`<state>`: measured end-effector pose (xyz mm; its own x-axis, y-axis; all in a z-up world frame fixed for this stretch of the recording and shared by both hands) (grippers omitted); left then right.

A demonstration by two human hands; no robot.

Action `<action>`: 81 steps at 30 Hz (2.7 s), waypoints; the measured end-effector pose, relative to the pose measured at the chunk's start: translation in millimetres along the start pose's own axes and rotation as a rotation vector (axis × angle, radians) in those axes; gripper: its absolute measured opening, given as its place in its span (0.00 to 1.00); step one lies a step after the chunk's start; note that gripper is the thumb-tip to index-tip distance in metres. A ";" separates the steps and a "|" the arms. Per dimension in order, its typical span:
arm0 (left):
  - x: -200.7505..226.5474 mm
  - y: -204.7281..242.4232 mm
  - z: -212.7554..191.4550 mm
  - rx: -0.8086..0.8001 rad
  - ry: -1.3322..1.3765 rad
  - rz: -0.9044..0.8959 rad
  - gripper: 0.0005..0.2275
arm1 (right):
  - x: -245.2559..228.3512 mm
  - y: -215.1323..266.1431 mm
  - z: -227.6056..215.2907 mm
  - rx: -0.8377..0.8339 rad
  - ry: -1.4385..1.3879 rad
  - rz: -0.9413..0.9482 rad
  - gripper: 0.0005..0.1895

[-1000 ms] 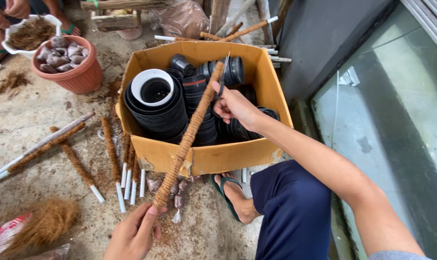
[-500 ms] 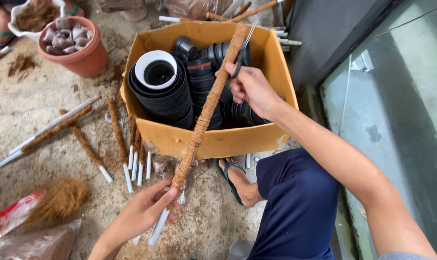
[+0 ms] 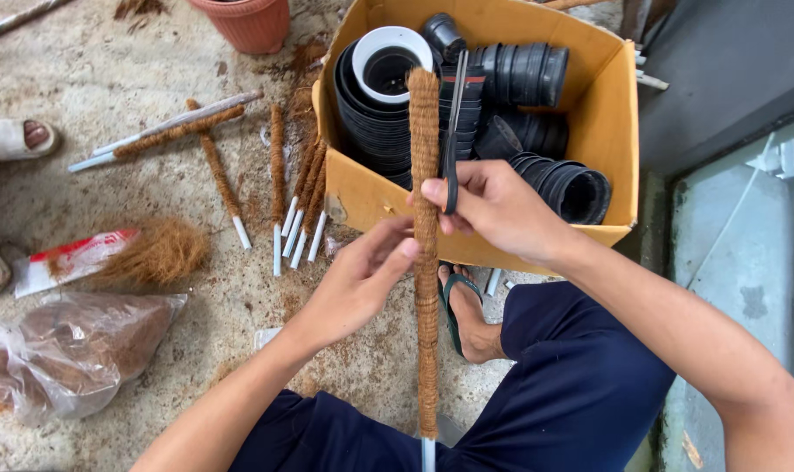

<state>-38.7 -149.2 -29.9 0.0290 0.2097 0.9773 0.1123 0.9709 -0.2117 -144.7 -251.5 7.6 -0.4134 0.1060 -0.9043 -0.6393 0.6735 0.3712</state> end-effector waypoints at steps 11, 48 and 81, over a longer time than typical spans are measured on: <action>4.0 -0.1 -11.3 0.026 0.168 -0.064 0.15 | -27.8 3.9 -25.9 0.372 0.714 -0.405 0.10; 16.5 27.7 -35.9 0.100 0.037 -0.281 0.17 | -42.6 21.9 -2.5 0.603 1.342 -1.024 0.14; 20.4 31.3 -40.9 0.118 0.021 -0.252 0.18 | -41.4 25.6 1.3 0.648 1.326 -1.053 0.14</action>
<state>6.0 -119.2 -16.8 0.0357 -0.0418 0.9985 0.0023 0.9991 0.0418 -143.1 -237.7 54.3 -0.4403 -0.8778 0.1886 -0.7545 0.2479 -0.6077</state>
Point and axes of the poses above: each hand's wrist, its own y-axis away from the middle knuckle, its own z-axis out of the palm, x = y × z, the point moved 9 cm from there along -y, towards the middle knuckle, and after that the axes turned 13 degrees about z, right-handed, at the moved point
